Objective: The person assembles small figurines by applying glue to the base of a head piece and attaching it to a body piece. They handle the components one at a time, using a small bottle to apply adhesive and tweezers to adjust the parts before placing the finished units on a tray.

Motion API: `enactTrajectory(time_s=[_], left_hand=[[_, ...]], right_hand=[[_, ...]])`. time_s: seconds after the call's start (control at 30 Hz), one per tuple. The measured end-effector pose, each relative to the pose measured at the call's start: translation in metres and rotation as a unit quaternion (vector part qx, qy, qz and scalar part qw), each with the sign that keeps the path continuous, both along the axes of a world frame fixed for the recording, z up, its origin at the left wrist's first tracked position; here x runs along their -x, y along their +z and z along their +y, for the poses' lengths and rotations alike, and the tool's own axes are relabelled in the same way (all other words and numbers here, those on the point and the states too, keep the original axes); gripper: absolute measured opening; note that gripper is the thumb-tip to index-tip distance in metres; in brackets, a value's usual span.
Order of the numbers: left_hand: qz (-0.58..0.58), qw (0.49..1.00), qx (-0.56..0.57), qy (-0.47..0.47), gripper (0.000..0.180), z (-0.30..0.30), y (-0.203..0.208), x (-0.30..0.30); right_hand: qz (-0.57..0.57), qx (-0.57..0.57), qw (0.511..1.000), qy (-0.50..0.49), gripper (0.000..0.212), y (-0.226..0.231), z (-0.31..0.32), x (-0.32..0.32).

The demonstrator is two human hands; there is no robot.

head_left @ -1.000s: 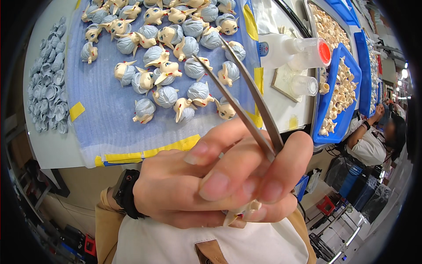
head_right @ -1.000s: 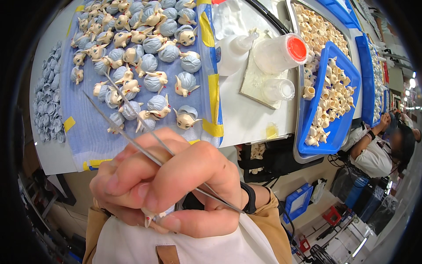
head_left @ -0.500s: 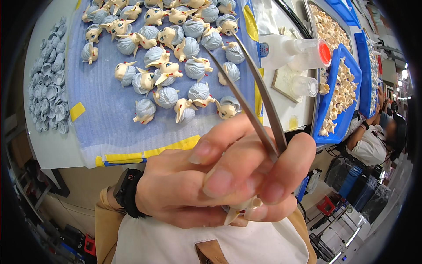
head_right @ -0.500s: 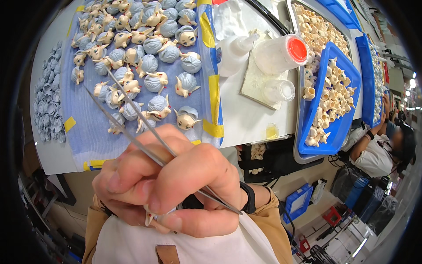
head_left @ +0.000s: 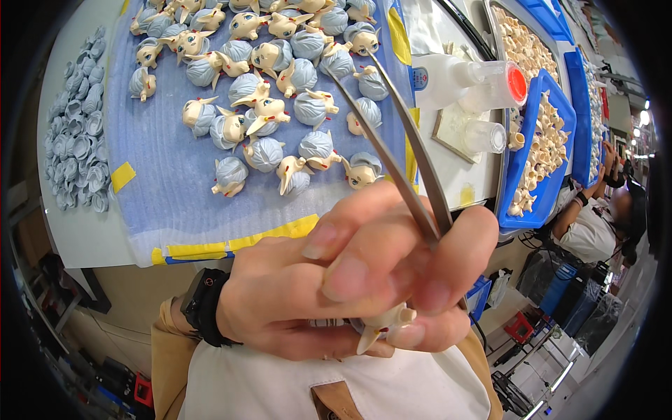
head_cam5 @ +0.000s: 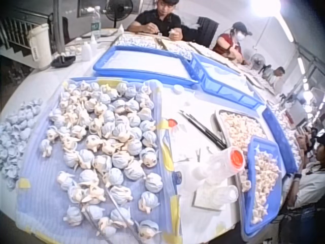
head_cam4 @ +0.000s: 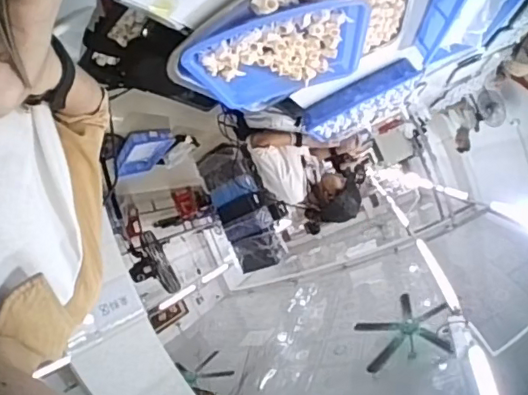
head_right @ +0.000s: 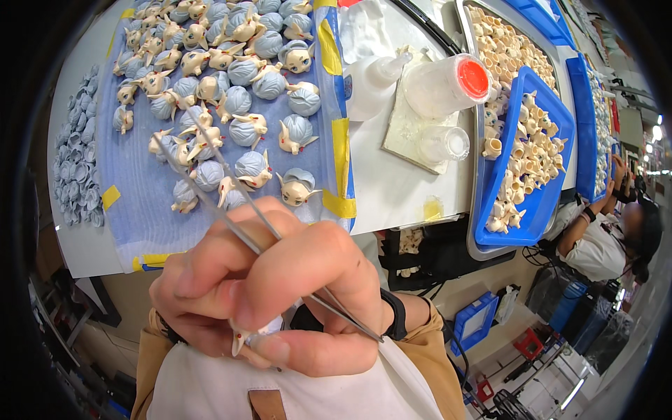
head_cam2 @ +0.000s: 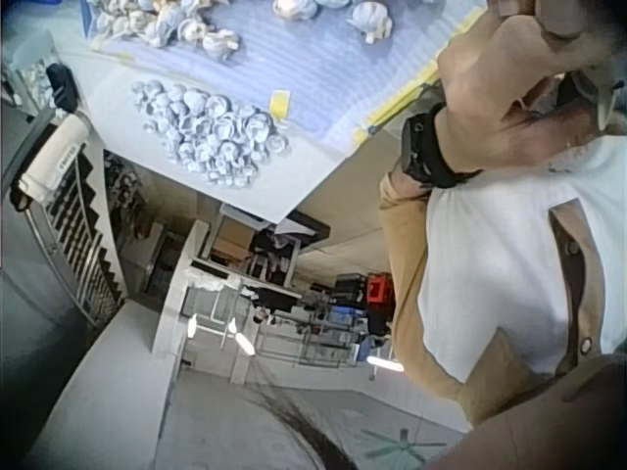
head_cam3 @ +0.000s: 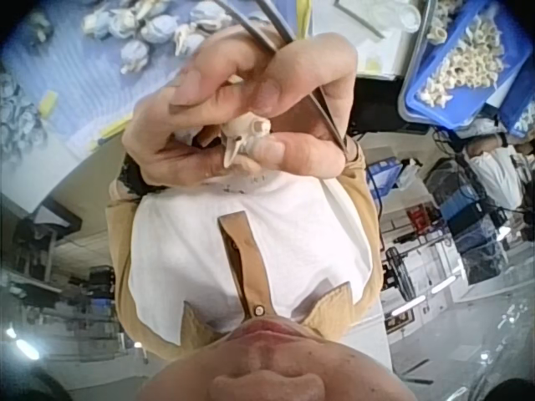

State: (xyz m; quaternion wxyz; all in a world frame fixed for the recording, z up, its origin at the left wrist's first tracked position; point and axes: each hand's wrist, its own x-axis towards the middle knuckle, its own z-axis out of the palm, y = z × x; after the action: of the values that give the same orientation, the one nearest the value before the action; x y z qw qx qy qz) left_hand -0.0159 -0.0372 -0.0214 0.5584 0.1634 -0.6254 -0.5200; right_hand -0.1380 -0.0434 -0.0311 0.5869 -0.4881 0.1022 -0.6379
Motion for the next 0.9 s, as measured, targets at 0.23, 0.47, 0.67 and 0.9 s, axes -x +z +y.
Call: enactTrajectory(time_s=[0.23,0.47,0.67,0.9], left_hand=[[0.083,0.996,-0.030,-0.020,0.046,0.017,-0.031,0.005],[0.020,0.991,-0.127,0.028,0.045,0.014,0.004,0.003],[0.026,0.981,-0.188,0.028,0.053,0.032,0.005,-0.009],[0.096,0.961,-0.184,0.181,0.059,0.041,0.023,0.003]], right_hand=[[0.010,0.004,1.000,0.018,0.046,0.002,-0.002,0.004],[0.042,0.023,0.998,0.033,0.047,0.011,-0.002,0.009],[0.253,0.076,0.965,0.002,0.049,0.039,-0.007,0.045],[0.693,0.152,0.698,-0.096,0.045,0.055,-0.012,0.097]])
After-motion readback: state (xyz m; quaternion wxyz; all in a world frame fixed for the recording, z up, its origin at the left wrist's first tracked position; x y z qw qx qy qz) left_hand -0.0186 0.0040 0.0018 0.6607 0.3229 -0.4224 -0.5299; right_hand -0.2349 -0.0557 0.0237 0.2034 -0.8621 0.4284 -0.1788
